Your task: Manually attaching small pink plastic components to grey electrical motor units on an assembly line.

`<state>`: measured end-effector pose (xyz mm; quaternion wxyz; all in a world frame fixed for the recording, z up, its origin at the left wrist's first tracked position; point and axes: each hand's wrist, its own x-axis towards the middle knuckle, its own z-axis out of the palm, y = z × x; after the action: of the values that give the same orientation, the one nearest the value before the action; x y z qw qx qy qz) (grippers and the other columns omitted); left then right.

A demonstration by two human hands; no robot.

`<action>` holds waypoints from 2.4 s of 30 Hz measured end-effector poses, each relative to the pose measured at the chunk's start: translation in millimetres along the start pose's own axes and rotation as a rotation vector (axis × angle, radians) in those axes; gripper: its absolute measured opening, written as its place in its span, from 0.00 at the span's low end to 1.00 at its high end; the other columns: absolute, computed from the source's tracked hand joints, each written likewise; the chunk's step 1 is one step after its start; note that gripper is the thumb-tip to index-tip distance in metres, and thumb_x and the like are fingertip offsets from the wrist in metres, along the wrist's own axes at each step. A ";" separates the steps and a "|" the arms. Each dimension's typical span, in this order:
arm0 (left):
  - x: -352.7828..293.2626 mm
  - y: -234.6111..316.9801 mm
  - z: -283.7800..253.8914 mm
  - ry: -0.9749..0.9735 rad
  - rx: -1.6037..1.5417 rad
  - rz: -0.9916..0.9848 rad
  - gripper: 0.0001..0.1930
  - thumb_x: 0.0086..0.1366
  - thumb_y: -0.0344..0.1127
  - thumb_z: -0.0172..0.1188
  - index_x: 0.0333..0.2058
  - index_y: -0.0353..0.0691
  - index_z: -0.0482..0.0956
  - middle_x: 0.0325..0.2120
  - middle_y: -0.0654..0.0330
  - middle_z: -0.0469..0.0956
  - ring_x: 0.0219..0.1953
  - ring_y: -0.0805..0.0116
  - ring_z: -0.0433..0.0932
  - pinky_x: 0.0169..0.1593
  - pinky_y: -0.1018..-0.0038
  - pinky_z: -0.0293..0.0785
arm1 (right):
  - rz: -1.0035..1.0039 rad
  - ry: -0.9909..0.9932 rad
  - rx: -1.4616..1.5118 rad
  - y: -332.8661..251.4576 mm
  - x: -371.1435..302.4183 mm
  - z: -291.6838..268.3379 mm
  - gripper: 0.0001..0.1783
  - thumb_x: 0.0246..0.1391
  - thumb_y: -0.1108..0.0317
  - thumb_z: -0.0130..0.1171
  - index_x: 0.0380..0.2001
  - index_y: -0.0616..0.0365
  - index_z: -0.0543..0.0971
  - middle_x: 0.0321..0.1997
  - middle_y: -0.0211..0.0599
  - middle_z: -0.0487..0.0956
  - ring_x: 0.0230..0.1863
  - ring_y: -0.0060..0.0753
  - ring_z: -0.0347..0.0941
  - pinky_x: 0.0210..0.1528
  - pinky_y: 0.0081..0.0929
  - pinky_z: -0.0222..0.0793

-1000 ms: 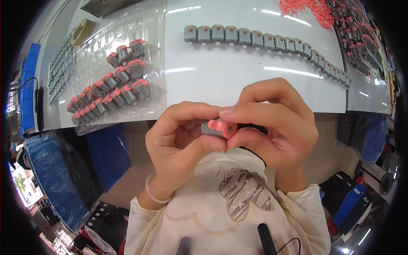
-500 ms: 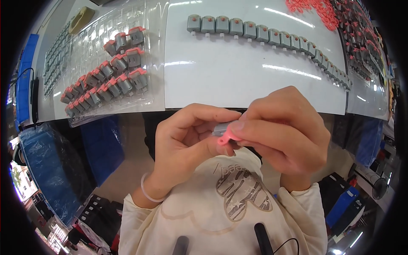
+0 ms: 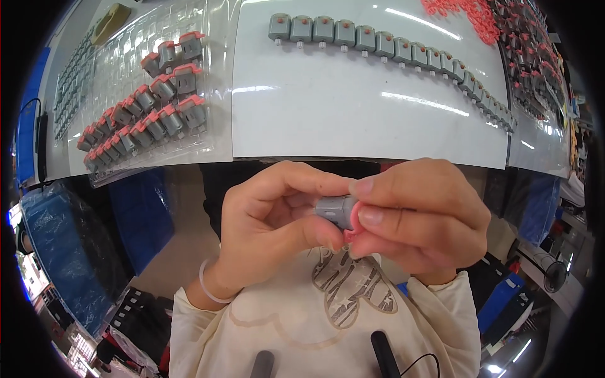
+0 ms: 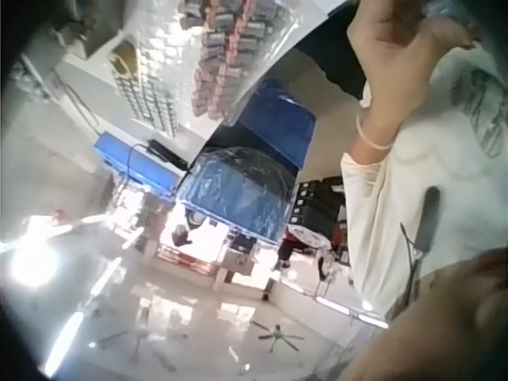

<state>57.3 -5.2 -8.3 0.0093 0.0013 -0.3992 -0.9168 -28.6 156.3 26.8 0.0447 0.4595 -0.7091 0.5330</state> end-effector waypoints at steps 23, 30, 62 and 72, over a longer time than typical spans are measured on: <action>-1.1 3.0 8.1 0.044 0.256 -0.001 0.22 0.51 0.18 0.64 0.39 0.34 0.61 0.33 0.48 0.77 0.38 0.66 0.79 0.41 0.73 0.77 | -0.144 -0.112 0.064 27.8 -0.9 -1.0 0.06 0.34 0.65 0.67 0.21 0.51 0.81 0.21 0.24 0.70 0.24 0.26 0.60 0.26 0.25 0.55; 5.8 -4.4 5.3 0.112 0.366 0.153 0.19 0.52 0.14 0.60 0.36 0.35 0.60 0.32 0.47 0.76 0.35 0.66 0.79 0.37 0.74 0.78 | -0.055 -0.129 -0.035 30.6 3.2 7.6 0.09 0.33 0.67 0.67 0.23 0.53 0.81 0.20 0.24 0.70 0.24 0.27 0.60 0.26 0.25 0.56; 62.3 149.9 -101.3 0.472 1.338 0.027 0.10 0.54 0.23 0.60 0.37 0.33 0.77 0.32 0.62 0.77 0.35 0.75 0.76 0.37 0.79 0.71 | 0.140 0.254 -0.448 53.5 -10.2 9.7 0.13 0.37 0.84 0.60 0.30 0.59 0.80 0.30 0.34 0.74 0.32 0.33 0.67 0.34 0.24 0.63; 62.6 142.8 -91.0 0.492 1.580 -0.031 0.11 0.56 0.25 0.58 0.39 0.34 0.77 0.28 0.60 0.78 0.32 0.76 0.76 0.35 0.79 0.71 | 0.137 0.214 -0.427 52.2 -11.8 5.2 0.10 0.40 0.83 0.58 0.30 0.61 0.79 0.31 0.36 0.73 0.32 0.32 0.68 0.34 0.23 0.64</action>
<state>-2.1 -170.2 34.6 0.0802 0.2135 -0.9124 -0.3399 -56.1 159.8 -19.3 0.1794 0.3316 -0.8263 0.4184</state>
